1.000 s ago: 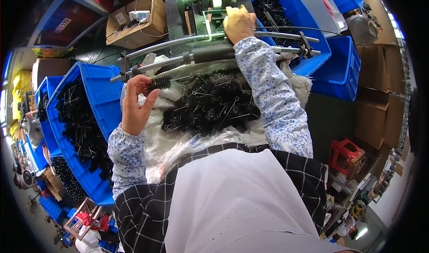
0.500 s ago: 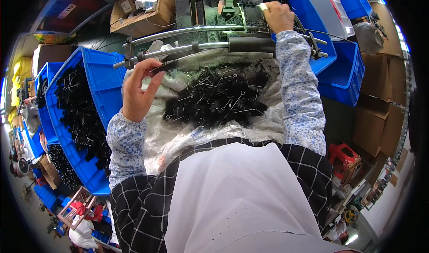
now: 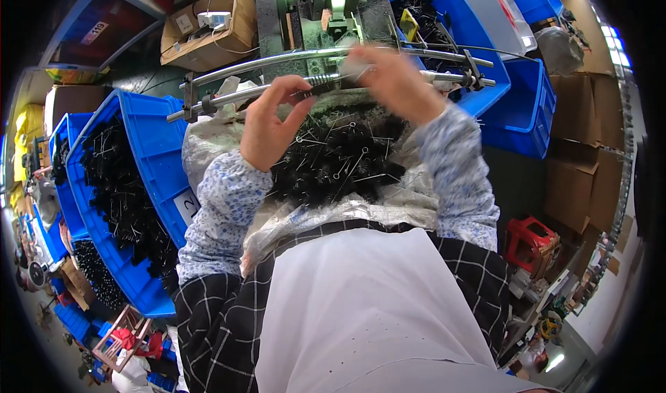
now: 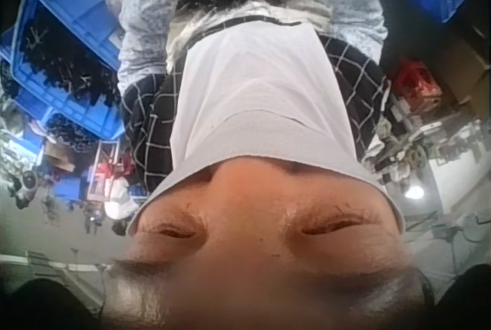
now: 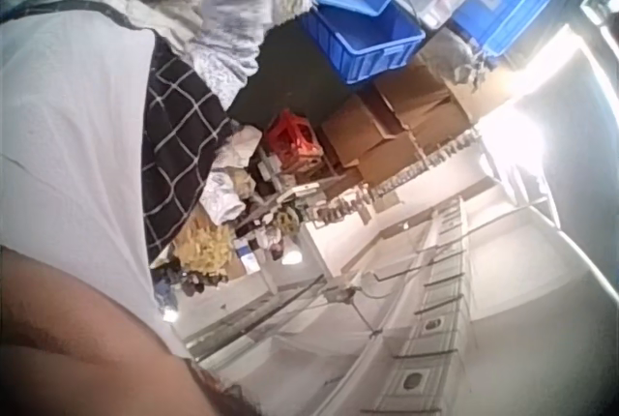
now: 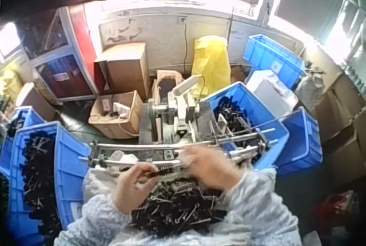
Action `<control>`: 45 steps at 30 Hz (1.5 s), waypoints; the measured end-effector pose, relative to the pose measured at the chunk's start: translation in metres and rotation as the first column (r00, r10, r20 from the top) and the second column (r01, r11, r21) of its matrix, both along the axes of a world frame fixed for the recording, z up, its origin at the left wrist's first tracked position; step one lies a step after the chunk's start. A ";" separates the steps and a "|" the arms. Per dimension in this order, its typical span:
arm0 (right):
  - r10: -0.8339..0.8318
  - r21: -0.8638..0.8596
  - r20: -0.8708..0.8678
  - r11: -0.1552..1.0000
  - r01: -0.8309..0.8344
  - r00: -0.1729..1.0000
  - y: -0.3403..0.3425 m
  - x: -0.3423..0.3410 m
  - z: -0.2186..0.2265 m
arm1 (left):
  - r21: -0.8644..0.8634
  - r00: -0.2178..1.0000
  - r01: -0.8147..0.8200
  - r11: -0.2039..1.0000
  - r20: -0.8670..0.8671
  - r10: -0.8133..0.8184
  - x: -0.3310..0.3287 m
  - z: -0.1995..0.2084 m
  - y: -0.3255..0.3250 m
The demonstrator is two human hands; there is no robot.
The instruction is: The person operates a green benchtop machine to process small black metal objects. They pick up the objects from a pile on a white cloth and feed them into the machine's rollers, then place the processed items into a blue bin. The person repeats this cycle continuously throughout the clip.
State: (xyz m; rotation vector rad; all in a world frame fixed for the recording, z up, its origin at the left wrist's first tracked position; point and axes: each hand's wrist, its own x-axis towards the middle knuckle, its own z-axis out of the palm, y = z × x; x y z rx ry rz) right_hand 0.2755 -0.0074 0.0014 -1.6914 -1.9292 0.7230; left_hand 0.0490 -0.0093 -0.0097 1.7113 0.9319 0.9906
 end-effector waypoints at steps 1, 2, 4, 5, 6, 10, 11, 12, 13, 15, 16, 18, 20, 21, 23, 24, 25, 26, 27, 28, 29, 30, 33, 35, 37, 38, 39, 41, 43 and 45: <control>0.059 -0.066 -0.037 0.996 -0.062 0.998 -0.014 -0.025 0.012 | 0.033 0.999 0.019 0.999 0.040 -0.021 0.002 -0.005 0.001; 0.112 -0.129 -0.078 0.984 -0.122 0.991 -0.023 -0.039 0.021 | 0.043 0.999 0.024 0.999 0.026 -0.026 0.000 -0.006 0.002; 0.207 0.097 0.125 0.971 -0.220 0.970 -0.017 -0.035 0.007 | 0.062 1.000 0.029 0.998 -0.008 -0.029 -0.014 -0.004 0.001; 0.234 0.199 0.231 0.939 -0.281 0.944 -0.014 -0.035 0.002 | -0.082 0.998 0.064 0.995 0.013 -0.064 -0.022 0.000 -0.003; 0.244 0.233 0.283 0.921 -0.314 0.928 -0.014 -0.037 0.001 | -0.106 0.998 0.064 0.992 -0.014 -0.066 -0.027 -0.001 -0.007; 0.324 0.220 0.421 0.870 -0.442 0.847 -0.020 -0.063 0.010 | -0.161 0.988 0.065 0.985 -0.129 -0.086 -0.033 -0.001 -0.015; 0.277 0.296 0.421 0.859 -0.419 0.864 -0.023 -0.069 0.004 | -0.162 0.979 0.091 0.983 -0.165 -0.118 -0.033 0.001 -0.015; 0.229 0.369 0.417 0.842 -0.394 0.879 -0.025 -0.072 -0.002 | -0.164 0.968 0.117 0.980 -0.201 -0.149 -0.034 0.002 -0.014; 0.246 0.361 0.347 0.856 -0.371 0.905 -0.025 -0.072 -0.003 | -0.154 0.979 0.110 0.982 -0.154 -0.134 -0.035 0.003 -0.015; 0.274 0.336 0.199 0.883 -0.328 0.941 -0.024 -0.069 -0.004 | -0.136 0.993 0.095 0.986 -0.058 -0.103 -0.039 0.004 -0.019; 0.180 0.325 0.264 0.908 -0.263 0.948 -0.018 -0.063 -0.008 | -0.127 0.994 0.056 0.990 -0.086 -0.067 -0.045 0.003 -0.021; -0.021 0.317 0.393 0.941 -0.115 0.919 0.009 -0.038 -0.020 | -0.106 0.990 -0.008 0.994 -0.139 -0.007 -0.067 0.001 -0.022; -0.325 0.481 0.519 0.875 0.045 0.791 0.043 0.002 -0.026 | -0.199 0.934 0.057 0.978 -0.337 -0.123 -0.099 -0.008 -0.026; -0.384 0.535 0.504 0.842 0.069 0.774 0.054 0.022 -0.032 | -0.213 0.880 0.124 0.969 -0.428 -0.206 -0.114 -0.025 -0.030; -0.442 0.575 0.516 0.813 0.086 0.734 0.066 0.043 -0.047 | -0.327 0.777 0.222 0.919 -0.509 -0.369 -0.125 -0.048 -0.038; -0.441 0.563 0.543 0.823 0.080 0.715 0.070 0.048 -0.054 | -0.419 0.741 0.247 0.873 -0.499 -0.449 -0.126 -0.055 -0.043; -0.435 0.547 0.569 0.834 0.074 0.698 0.072 0.048 -0.058 | -0.511 0.702 0.264 0.818 -0.481 -0.526 -0.127 -0.059 -0.046; -0.434 0.558 0.563 0.828 0.064 0.704 0.073 0.048 -0.061 | -0.525 0.692 0.248 0.814 -0.492 -0.528 -0.127 -0.062 -0.046; -0.433 0.568 0.557 0.821 0.056 0.709 0.074 0.049 -0.063 | -0.539 0.681 0.233 0.810 -0.504 -0.531 -0.126 -0.065 -0.046; -0.431 0.576 0.554 0.816 0.046 0.712 0.074 0.049 -0.064 | -0.554 0.671 0.218 0.803 -0.512 -0.536 -0.124 -0.065 -0.047; -0.426 0.567 0.559 0.823 0.048 0.712 0.074 0.048 -0.064 | -0.544 0.677 0.220 0.810 -0.512 -0.528 -0.124 -0.064 -0.046; -0.422 0.558 0.563 0.829 0.050 0.711 0.075 0.047 -0.064 | -0.535 0.682 0.221 0.816 -0.513 -0.521 -0.123 -0.060 -0.044; -0.422 0.555 0.555 0.830 0.059 0.716 0.077 0.049 -0.066 | -0.475 0.718 0.216 0.853 -0.514 -0.469 -0.123 -0.045 -0.041; -0.424 0.561 0.549 0.826 0.059 0.720 0.077 0.049 -0.067 | -0.460 0.760 0.174 0.871 -0.499 -0.415 -0.122 -0.032 -0.039; -0.426 0.565 0.551 0.823 0.054 0.718 0.076 0.048 -0.067 | -0.447 0.793 0.141 0.884 -0.484 -0.371 -0.121 -0.019 -0.036; -0.415 0.557 0.544 0.829 0.056 0.729 0.077 0.049 -0.068 | -0.439 0.808 0.125 0.890 -0.476 -0.348 -0.121 -0.014 -0.035; -0.405 0.548 0.536 0.834 0.059 0.741 0.078 0.049 -0.070 | -0.376 0.840 0.127 0.918 -0.452 -0.301 -0.120 -0.012 -0.035; -0.383 0.514 0.532 0.855 0.071 0.755 0.080 0.049 -0.070 | -0.326 0.875 0.119 0.938 -0.412 -0.255 -0.115 0.000 -0.032; -0.362 0.460 0.542 0.883 0.093 0.759 0.081 0.050 -0.068 | -0.274 0.914 0.101 0.956 -0.354 -0.198 -0.109 0.010 -0.029; -0.355 0.480 0.528 0.874 0.073 0.771 0.088 0.055 -0.072 | -0.231 0.934 0.104 0.967 -0.312 -0.175 -0.099 0.015 -0.024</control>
